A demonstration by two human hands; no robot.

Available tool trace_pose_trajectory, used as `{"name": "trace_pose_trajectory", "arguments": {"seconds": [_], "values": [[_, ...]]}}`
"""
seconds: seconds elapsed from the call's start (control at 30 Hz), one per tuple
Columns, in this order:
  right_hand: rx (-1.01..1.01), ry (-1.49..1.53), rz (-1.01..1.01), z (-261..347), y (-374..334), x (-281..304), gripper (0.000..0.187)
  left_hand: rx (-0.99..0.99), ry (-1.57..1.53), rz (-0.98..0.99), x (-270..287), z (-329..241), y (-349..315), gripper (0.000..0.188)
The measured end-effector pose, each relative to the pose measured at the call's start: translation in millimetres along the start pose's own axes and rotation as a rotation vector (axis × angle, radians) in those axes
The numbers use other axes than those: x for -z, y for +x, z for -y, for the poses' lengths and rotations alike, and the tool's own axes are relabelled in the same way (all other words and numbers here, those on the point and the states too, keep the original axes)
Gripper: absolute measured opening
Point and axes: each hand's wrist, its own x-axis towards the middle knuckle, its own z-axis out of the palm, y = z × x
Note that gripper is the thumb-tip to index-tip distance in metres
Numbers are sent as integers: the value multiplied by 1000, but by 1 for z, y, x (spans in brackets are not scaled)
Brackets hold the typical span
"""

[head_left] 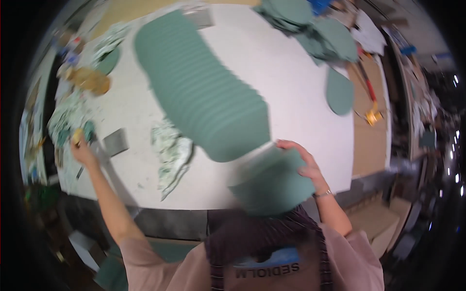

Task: The person wipes green foam components with a sponge and a cloth. They then use a small hand tool to trim and separate the individual foam sections from a larger stack.

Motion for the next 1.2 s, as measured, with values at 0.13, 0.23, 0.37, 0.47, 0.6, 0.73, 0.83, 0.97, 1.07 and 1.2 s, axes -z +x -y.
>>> {"name": "trace_pose_trajectory", "arguments": {"seconds": [0.13,0.23,0.37,0.47,0.6,0.73,0.83,0.97,1.07,1.2], "values": [[32,26,23,7,-3,8,74,56,-564,548,-37,-202,-112,33],[49,79,84,-1,-4,16,75,-52,-622,939,-39,-302,-195,41],[51,38,120,-9,-3,23,80,-101,-571,1487,-45,-397,-271,45],[135,61,150,-11,-4,25,79,-523,-434,1612,-66,-451,-312,38],[148,129,151,-10,-6,22,69,-733,-272,1650,-81,-481,-340,38],[183,181,136,-18,-4,22,71,-875,-174,1659,-88,-494,-353,40],[234,195,122,-22,-2,22,73,-953,-104,1659,-87,-505,-359,44],[237,223,139,-21,1,20,76,-1125,19,1605,-94,-509,-366,46],[255,221,126,-22,2,21,77,-1134,-17,1570,-95,-513,-367,45],[258,202,125,-25,3,19,78,-1214,14,1569,-91,-514,-373,44]]}}
